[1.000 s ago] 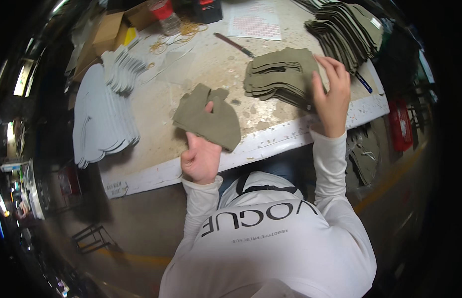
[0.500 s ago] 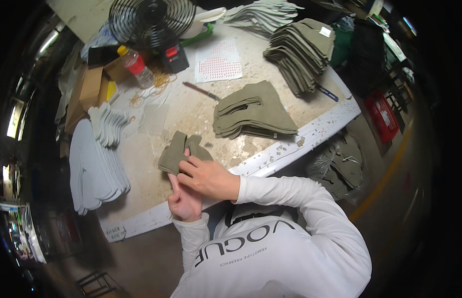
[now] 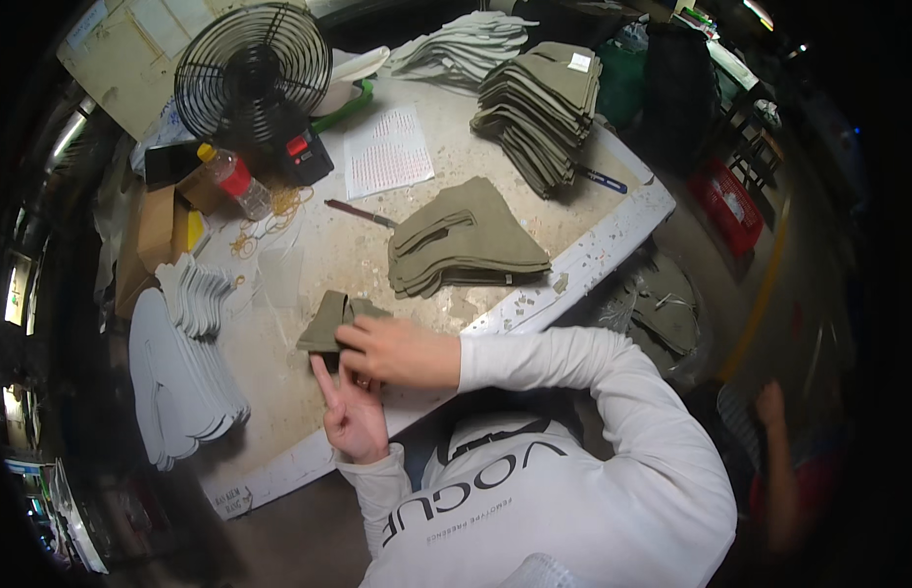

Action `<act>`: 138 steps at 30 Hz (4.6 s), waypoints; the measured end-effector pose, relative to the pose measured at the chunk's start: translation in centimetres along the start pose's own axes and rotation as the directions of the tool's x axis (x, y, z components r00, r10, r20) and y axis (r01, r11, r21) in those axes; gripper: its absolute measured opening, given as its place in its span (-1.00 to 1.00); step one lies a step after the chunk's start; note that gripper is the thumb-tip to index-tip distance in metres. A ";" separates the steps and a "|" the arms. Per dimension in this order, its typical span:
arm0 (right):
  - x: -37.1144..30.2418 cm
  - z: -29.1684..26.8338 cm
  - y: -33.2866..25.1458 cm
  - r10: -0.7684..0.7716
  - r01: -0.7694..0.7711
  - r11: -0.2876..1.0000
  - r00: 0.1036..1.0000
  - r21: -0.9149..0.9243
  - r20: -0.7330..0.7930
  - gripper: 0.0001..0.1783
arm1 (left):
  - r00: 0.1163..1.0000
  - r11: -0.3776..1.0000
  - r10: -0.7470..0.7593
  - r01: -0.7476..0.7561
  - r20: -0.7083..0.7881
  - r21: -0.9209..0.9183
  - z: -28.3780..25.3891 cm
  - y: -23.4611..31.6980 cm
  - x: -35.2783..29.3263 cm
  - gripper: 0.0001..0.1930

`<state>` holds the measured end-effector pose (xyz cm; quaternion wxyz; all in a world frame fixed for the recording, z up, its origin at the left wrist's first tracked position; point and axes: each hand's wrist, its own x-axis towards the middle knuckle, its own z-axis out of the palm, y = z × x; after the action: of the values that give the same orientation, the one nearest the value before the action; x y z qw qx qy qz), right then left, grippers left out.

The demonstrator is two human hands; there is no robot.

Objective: The person folds multiple olive-green fabric pieces on a table, stacks them, and places small white labels on the stacks. They also write on a sheet of paper with a pen. The folded stacks are moved to the side of the table.

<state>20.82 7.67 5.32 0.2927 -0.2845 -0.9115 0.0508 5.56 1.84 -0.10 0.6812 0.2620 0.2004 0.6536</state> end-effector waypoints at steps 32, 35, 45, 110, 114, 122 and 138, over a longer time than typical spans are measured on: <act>-14.0 -6.2 11.4 0.825 -0.753 0.560 0.544 0.345 -0.152 -0.63 | 0.899 0.871 -0.424 0.372 0.109 0.321 6.3 -3.1 0.6 -0.44; -13.1 -4.6 8.8 0.821 -0.682 0.548 0.549 0.483 -0.156 -0.66 | 0.902 0.838 -0.399 0.288 0.162 0.463 6.5 -2.0 0.8 -0.51; -5.4 1.3 0.3 0.664 -0.571 0.654 0.747 0.497 -0.015 -0.64 | 0.995 0.709 0.025 -0.086 0.096 0.700 3.7 4.8 0.7 -0.76; -2.0 1.9 0.3 0.563 -0.494 -0.206 0.646 0.845 0.515 -0.07 | 0.871 0.971 -0.228 0.236 -0.436 -0.036 2.9 3.7 -5.6 -0.60; -2.2 3.3 -0.7 0.628 -0.426 -0.123 0.665 0.896 0.403 -0.06 | 0.778 0.916 -0.352 0.172 -0.520 -0.361 3.0 3.9 -5.9 -0.42; -2.6 4.5 -0.4 0.642 -0.405 0.039 0.711 0.913 0.288 -0.17 | 0.885 0.946 -0.324 0.292 -0.335 -0.143 2.1 4.2 -3.7 -0.30; -4.2 5.1 -1.4 0.562 -0.092 -0.379 0.768 0.921 0.308 -0.64 | 0.920 0.912 -0.321 0.236 -0.224 -0.336 1.5 1.1 -4.8 -0.37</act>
<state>20.05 4.55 -0.65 0.4998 -0.2120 -0.3181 0.7772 5.32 -3.08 1.36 0.7657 0.0298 0.2262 0.6013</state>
